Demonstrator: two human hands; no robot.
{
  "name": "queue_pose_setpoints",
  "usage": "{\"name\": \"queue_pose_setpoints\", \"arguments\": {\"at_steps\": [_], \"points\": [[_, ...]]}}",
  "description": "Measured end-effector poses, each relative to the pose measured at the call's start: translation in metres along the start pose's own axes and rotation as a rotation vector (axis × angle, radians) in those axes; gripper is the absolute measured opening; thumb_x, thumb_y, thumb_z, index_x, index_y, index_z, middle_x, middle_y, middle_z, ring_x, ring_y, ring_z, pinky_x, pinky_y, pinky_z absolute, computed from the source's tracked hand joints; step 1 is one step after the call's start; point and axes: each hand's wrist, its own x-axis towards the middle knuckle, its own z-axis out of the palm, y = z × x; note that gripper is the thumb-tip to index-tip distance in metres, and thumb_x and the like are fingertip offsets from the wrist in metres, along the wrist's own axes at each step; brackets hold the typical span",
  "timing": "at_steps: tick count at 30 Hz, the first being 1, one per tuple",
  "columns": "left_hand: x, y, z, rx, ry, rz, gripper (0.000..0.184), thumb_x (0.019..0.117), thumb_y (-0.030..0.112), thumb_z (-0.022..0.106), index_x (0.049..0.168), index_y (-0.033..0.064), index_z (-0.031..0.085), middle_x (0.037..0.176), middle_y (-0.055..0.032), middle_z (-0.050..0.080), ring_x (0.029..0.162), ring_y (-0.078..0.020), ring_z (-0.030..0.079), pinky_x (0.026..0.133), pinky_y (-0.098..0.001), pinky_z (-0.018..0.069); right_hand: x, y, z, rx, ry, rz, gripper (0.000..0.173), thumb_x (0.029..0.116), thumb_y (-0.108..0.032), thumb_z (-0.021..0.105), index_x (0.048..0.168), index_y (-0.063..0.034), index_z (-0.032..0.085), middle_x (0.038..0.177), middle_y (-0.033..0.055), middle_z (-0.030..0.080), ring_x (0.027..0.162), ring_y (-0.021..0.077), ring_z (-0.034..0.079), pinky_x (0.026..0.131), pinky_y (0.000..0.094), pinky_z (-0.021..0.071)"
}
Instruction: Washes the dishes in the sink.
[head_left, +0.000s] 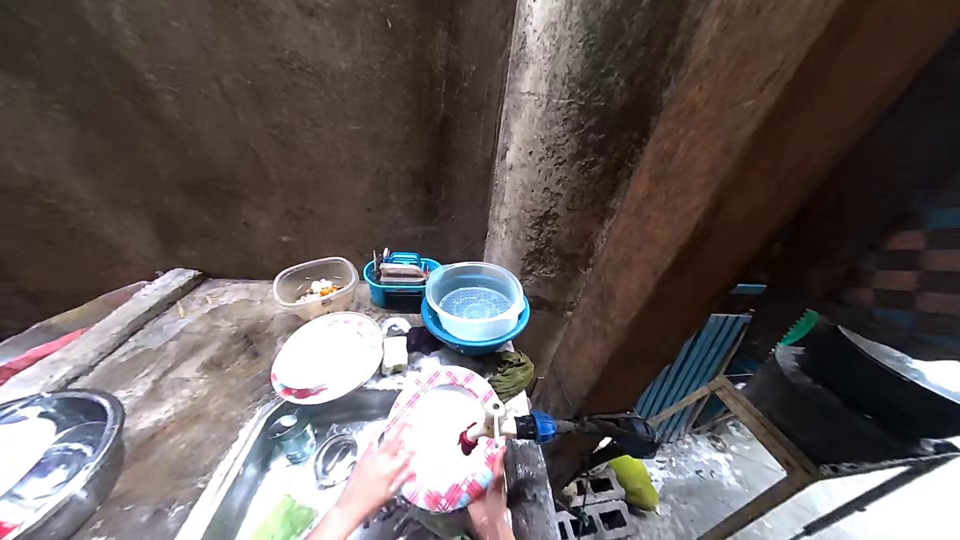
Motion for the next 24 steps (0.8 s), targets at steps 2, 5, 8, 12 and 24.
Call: {"name": "queue_pose_setpoints", "arguments": {"at_steps": [2, 5, 8, 12, 24], "points": [[0.002, -0.004, -0.021, -0.194, 0.103, -0.306, 0.061, 0.097, 0.027, 0.05, 0.14, -0.0163, 0.05, 0.155, -0.0358, 0.036, 0.147, -0.0528, 0.031, 0.119, -0.0695, 0.018, -0.004, -0.002, 0.013, -0.069, 0.007, 0.071, 0.055, 0.1119, -0.045, 0.019, 0.14, -0.006, 0.046, 0.113, 0.0111, 0.065, 0.098, 0.0172, 0.066, 0.083, 0.0385, 0.0572], [-0.002, 0.013, -0.031, -0.94, 0.35, -0.821, 0.064, 0.0986, 0.003, 0.04, 0.159, -0.005, 0.02, 0.162, -0.023, 0.032, 0.144, -0.0226, 0.04, 0.116, -0.0357, 0.0344, -0.018, 0.001, 0.023, -0.162, -0.013, 0.209, 0.036, 0.1127, -0.023, 0.025, 0.133, -0.0025, 0.045, 0.102, 0.011, 0.062, 0.087, 0.0165, 0.063, 0.076, 0.0351, 0.056], [-0.019, 0.013, -0.017, -1.152, 0.448, -1.202, 0.049, 0.1019, -0.006, 0.042, 0.151, -0.0041, 0.035, 0.136, -0.0248, 0.052, 0.102, -0.0195, 0.058, 0.087, -0.0335, 0.0504, -0.03, -0.007, 0.034, -0.424, 0.073, 0.252, 0.035, 0.1126, -0.019, 0.033, 0.14, 0.0009, 0.042, 0.104, 0.0174, 0.061, 0.085, 0.021, 0.063, 0.074, 0.0374, 0.0547], [-0.03, 0.004, 0.02, -0.806, 0.045, -1.118, 0.063, 0.1024, 0.001, 0.054, 0.156, -0.0095, 0.023, 0.151, -0.0345, 0.042, 0.136, -0.0444, 0.049, 0.112, -0.0519, 0.0395, -0.057, -0.022, 0.032, -0.73, 0.133, 0.105, 0.047, 0.1131, -0.025, 0.035, 0.144, 0.0091, 0.045, 0.133, 0.0322, 0.055, 0.117, 0.0359, 0.058, 0.099, 0.0506, 0.0475], [0.062, 0.047, 0.038, -0.135, -0.448, -0.293, 0.066, 0.1052, 0.042, 0.045, 0.157, 0.002, 0.036, 0.168, -0.0217, 0.02, 0.156, -0.0394, 0.017, 0.125, -0.0567, 0.0115, -0.043, -0.008, 0.007, -0.381, 0.246, -0.097, 0.057, 0.1138, -0.035, 0.022, 0.148, 0.0061, 0.041, 0.138, 0.0279, 0.053, 0.122, 0.0282, 0.058, 0.104, 0.0445, 0.0476]]}}
